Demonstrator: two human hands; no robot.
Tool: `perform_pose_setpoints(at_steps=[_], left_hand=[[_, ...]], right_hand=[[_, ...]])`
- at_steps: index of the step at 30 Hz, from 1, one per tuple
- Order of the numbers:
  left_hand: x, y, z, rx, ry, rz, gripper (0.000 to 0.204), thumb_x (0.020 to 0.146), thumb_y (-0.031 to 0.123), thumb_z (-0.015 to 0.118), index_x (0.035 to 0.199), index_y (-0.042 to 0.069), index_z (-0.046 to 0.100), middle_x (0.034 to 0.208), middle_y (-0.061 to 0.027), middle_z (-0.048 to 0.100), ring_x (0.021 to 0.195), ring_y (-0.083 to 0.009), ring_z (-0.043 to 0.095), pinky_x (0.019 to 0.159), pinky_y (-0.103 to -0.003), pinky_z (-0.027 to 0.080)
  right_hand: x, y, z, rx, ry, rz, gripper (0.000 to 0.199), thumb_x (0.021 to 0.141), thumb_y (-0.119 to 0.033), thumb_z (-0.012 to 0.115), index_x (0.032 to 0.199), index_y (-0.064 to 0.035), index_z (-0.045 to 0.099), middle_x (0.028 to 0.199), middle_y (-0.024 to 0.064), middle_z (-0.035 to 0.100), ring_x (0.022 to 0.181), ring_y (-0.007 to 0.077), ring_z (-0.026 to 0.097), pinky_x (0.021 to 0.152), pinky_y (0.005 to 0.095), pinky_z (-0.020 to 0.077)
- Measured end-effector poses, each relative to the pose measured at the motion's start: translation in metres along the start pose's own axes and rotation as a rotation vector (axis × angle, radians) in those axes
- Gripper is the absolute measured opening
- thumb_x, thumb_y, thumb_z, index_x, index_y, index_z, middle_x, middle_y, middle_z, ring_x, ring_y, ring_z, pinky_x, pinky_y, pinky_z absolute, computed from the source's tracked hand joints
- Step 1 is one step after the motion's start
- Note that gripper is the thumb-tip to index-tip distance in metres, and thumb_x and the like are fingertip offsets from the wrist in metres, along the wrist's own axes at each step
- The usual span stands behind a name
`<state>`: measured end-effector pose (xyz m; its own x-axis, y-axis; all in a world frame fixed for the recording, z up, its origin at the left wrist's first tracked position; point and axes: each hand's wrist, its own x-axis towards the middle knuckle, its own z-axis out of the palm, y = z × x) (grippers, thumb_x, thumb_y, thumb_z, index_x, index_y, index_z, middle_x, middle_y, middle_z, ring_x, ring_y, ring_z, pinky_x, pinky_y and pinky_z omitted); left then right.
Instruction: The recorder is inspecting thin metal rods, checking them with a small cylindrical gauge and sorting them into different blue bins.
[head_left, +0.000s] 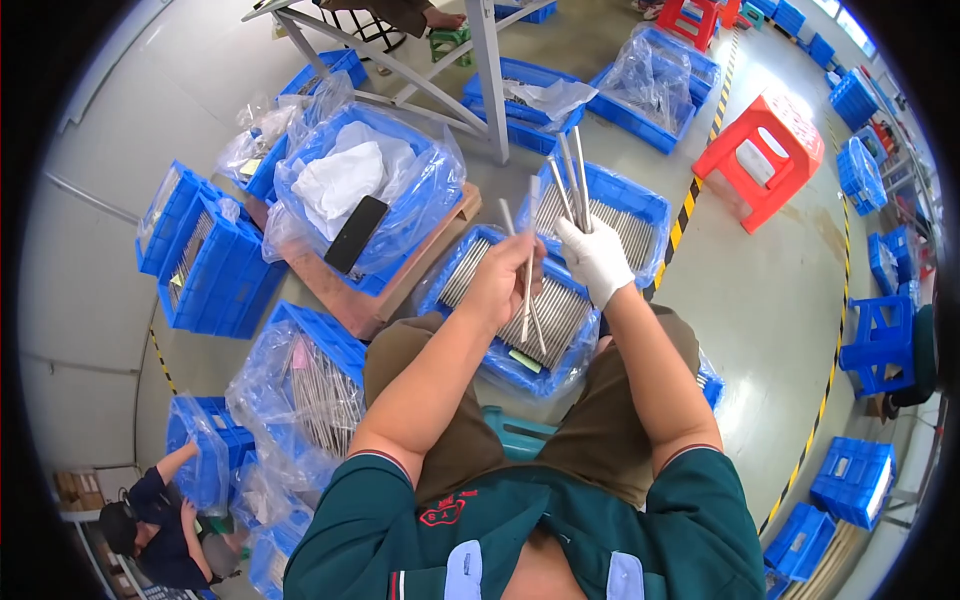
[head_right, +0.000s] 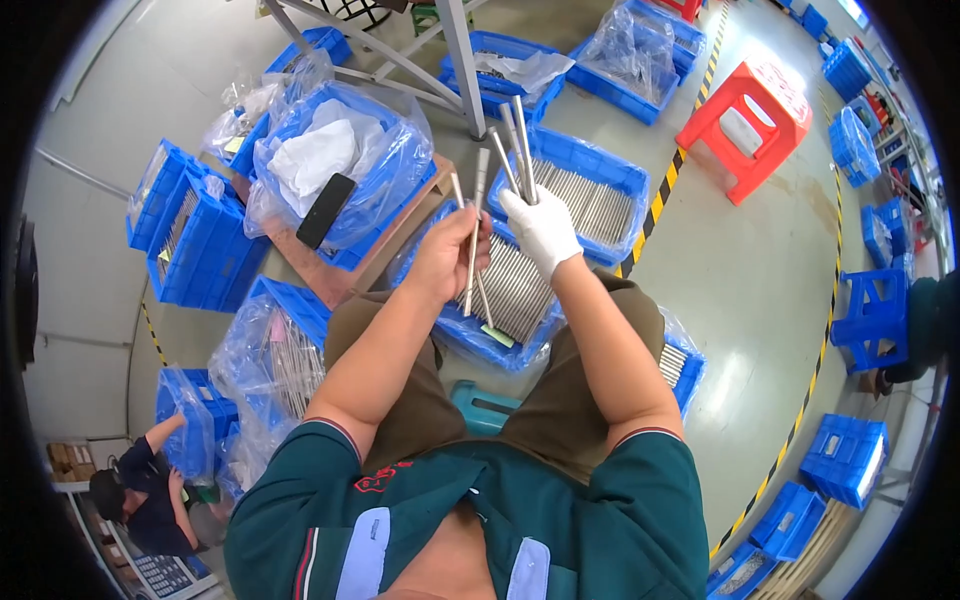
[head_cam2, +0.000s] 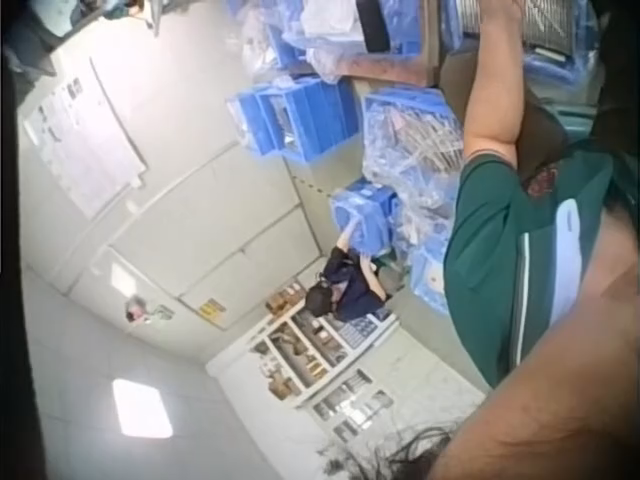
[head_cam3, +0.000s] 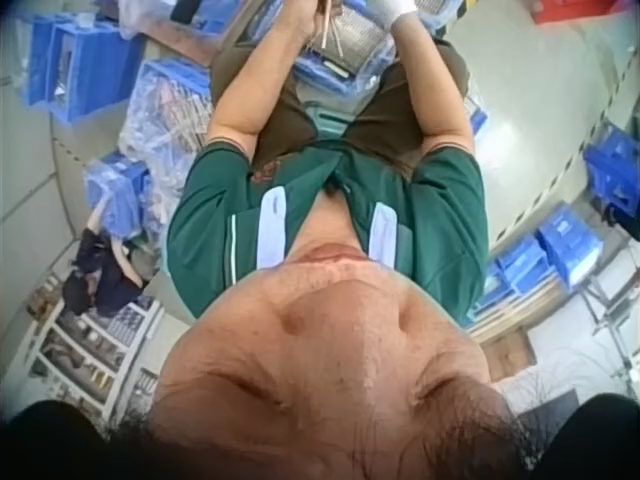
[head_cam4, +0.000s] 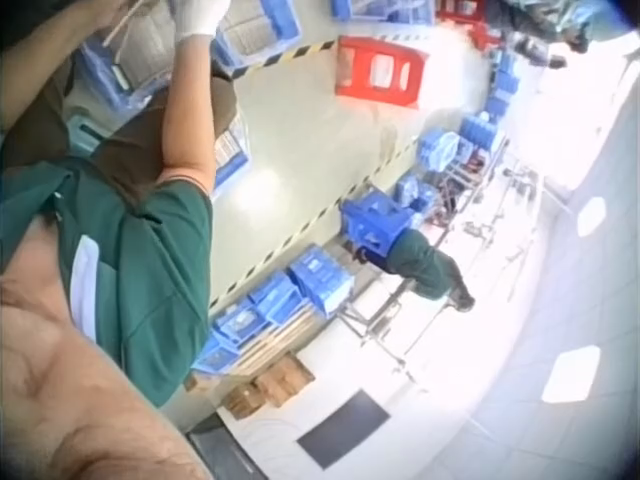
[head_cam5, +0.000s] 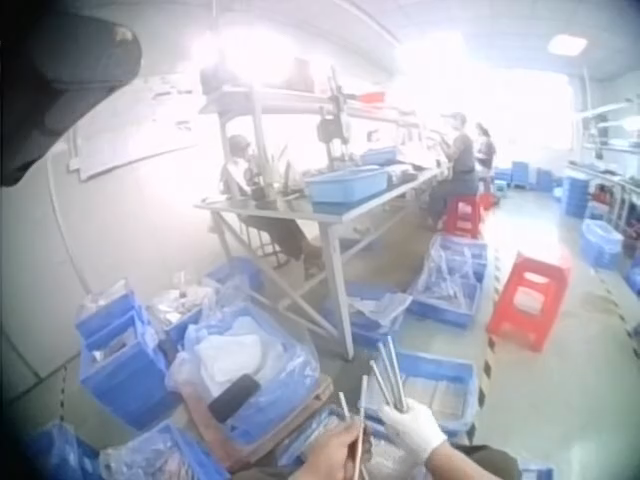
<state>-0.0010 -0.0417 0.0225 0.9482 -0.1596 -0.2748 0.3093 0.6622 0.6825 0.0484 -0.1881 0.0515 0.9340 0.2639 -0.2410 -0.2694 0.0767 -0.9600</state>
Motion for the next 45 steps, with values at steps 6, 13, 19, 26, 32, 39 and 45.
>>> perform_pose_setpoints(at_steps=[6, 13, 19, 26, 32, 39, 45], left_hand=[[-0.007, -0.007, 0.007, -0.073, -0.172, -0.273, 0.031, 0.09, 0.036, 0.055, 0.082, 0.007, 0.057, 0.07, 0.0015, 0.044, 0.056, -0.0085, 0.039, 0.047, -0.021, 0.032], [-0.014, -0.022, 0.012, 0.08, -0.152, -0.338, 0.03, 0.093, 0.035, 0.05, 0.086, 0.006, 0.056, 0.069, 0.003, 0.043, 0.057, -0.0081, 0.038, 0.047, -0.021, 0.031], [-0.028, -0.014, 0.005, 0.012, -0.361, -0.401, 0.029, 0.094, 0.03, 0.048, 0.087, 0.003, 0.054, 0.076, -0.0024, 0.046, 0.061, -0.0099, 0.04, 0.05, -0.022, 0.033], [-0.011, 0.002, -0.007, -0.109, -0.418, -0.216, 0.031, 0.093, 0.031, 0.048, 0.09, 0.001, 0.059, 0.118, -0.0213, 0.054, 0.108, -0.0358, 0.055, 0.091, -0.047, 0.046], [-0.015, 0.0, -0.004, -0.025, -0.43, -0.239, 0.032, 0.092, 0.034, 0.052, 0.092, 0.003, 0.059, 0.104, -0.0128, 0.058, 0.087, -0.0221, 0.058, 0.072, -0.038, 0.05], [-0.008, 0.0, -0.012, -0.039, -0.272, -0.151, 0.028, 0.089, 0.031, 0.056, 0.09, 0.003, 0.058, 0.082, -0.0049, 0.054, 0.068, -0.0158, 0.052, 0.065, -0.033, 0.047], [0.011, 0.012, -0.031, -0.205, 0.068, 0.042, 0.026, 0.089, 0.029, 0.059, 0.089, 0.003, 0.058, 0.07, -0.0007, 0.051, 0.064, -0.013, 0.05, 0.062, -0.031, 0.045]], right_hand=[[0.005, 0.0, -0.01, 0.345, -0.206, 0.18, 0.018, 0.085, -0.023, 0.063, 0.076, -0.0091, 0.055, 0.049, -0.0042, 0.038, 0.037, 0.0064, 0.03, 0.036, 0.0232, 0.02], [0.028, 0.01, -0.01, 0.265, 0.233, -0.039, 0.022, 0.079, -0.025, 0.067, 0.082, -0.0047, 0.059, 0.068, 0.0028, 0.055, 0.057, 0.013, 0.049, 0.051, 0.0275, 0.0374], [0.061, -0.013, -0.088, 0.47, 0.226, -0.034, 0.031, 0.087, -0.033, 0.059, 0.066, -0.012, 0.05, 0.044, -0.0093, 0.028, 0.033, 0.0055, 0.021, 0.034, 0.0237, 0.0148], [0.011, -0.007, -0.017, 0.096, -0.09, 0.229, 0.023, 0.082, -0.027, 0.065, 0.073, -0.0073, 0.056, 0.052, -0.0042, 0.042, 0.039, 0.0049, 0.034, 0.035, 0.0223, 0.0244], [0.006, -0.002, 0.003, -0.23, -0.241, 0.189, 0.024, 0.082, -0.029, 0.067, 0.082, -0.0056, 0.064, 0.062, 0.0006, 0.057, 0.052, 0.0067, 0.051, 0.044, 0.0225, 0.0404], [0.02, 0.014, 0.0, -0.314, -0.102, 0.062, 0.035, 0.086, -0.037, 0.058, 0.076, -0.0035, 0.061, 0.06, 0.0032, 0.057, 0.054, 0.011, 0.053, 0.051, 0.0257, 0.0414], [-0.001, 0.008, -0.001, -0.336, -0.062, 0.044, 0.041, 0.09, -0.038, 0.051, 0.083, 0.0003, 0.061, 0.056, 0.0061, 0.056, 0.043, 0.0086, 0.045, 0.042, 0.0223, 0.0338]])
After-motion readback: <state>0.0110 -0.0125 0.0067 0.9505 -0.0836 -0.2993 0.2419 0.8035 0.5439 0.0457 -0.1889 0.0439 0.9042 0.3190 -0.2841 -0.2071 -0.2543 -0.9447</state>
